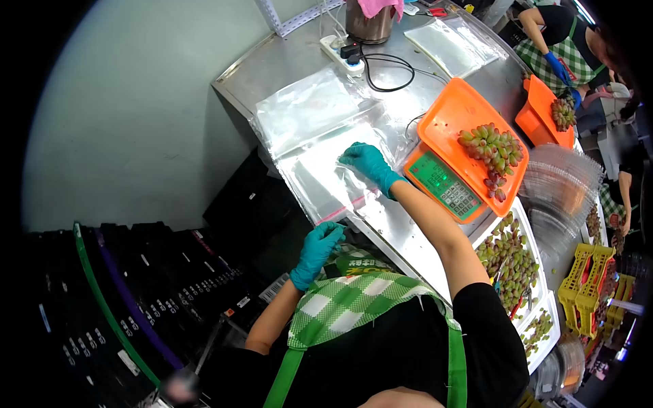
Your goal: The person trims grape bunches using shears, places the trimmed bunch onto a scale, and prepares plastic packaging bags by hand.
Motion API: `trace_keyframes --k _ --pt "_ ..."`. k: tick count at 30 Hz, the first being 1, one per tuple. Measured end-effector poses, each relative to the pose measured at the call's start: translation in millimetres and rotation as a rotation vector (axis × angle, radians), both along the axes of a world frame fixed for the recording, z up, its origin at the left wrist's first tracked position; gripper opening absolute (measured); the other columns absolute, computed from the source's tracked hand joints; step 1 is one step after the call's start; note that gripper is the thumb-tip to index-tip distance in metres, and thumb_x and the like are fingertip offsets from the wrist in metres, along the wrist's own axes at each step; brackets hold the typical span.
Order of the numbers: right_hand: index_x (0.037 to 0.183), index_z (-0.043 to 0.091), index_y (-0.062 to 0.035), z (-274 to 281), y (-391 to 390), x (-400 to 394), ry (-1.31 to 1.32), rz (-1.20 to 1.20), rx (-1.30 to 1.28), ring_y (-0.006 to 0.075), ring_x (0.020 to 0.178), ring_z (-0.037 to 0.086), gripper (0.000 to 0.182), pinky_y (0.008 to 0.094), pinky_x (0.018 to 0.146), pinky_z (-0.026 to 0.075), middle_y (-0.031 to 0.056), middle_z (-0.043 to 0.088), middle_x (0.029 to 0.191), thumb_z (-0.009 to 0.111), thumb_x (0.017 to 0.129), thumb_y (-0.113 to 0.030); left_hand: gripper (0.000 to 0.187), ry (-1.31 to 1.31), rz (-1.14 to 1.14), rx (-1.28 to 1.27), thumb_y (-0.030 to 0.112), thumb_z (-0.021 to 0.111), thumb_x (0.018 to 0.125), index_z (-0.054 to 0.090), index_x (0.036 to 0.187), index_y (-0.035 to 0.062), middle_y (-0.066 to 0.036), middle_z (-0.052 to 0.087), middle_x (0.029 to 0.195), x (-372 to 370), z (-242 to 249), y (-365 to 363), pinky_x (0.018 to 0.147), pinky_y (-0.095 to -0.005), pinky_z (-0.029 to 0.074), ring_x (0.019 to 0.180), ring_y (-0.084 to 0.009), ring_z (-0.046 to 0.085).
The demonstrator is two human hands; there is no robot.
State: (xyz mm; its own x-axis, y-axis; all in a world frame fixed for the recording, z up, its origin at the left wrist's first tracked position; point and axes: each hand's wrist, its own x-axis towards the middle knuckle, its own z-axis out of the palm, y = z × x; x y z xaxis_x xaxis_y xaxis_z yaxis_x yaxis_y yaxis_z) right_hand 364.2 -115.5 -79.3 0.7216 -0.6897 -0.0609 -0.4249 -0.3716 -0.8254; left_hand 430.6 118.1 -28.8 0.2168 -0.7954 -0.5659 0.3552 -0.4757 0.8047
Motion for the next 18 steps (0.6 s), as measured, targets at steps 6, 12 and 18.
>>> trace_keyframes --k 6,12,18 --pt "0.099 0.062 -0.0107 65.2 6.2 11.2 -0.269 -0.150 -0.091 0.0252 0.069 0.053 0.024 0.0319 0.065 0.042 0.0113 0.056 0.072 0.059 0.077 -0.021 0.030 -0.101 0.232 -0.320 0.014 0.061 0.078 0.050 0.105 0.0037 0.000 0.051 0.085 15.3 -19.3 -44.7 0.060 -0.0189 0.042 0.073 -0.0064 0.049" --pt "0.107 0.058 -0.0108 112.1 25.3 10.2 -0.247 -0.201 -0.563 0.0232 0.070 0.049 0.031 0.0329 0.061 0.040 0.0091 0.052 0.077 0.060 0.077 -0.015 0.060 -0.515 0.427 -0.508 0.013 0.071 0.068 0.039 0.118 0.0036 -0.003 0.042 0.096 31.7 30.2 -70.5 0.073 -0.0250 0.039 0.080 -0.0102 0.043" --pt "0.115 0.052 -0.0104 146.5 47.2 10.8 -0.410 -0.178 -0.120 0.0101 0.065 0.049 0.036 0.0221 0.057 0.039 0.0030 0.049 0.072 0.057 0.079 -0.008 0.079 -0.114 0.124 -0.640 0.018 0.073 0.067 0.025 0.128 0.0016 -0.006 0.041 0.116 13.3 53.5 -117.1 0.086 -0.0286 0.038 0.103 -0.0160 0.042"
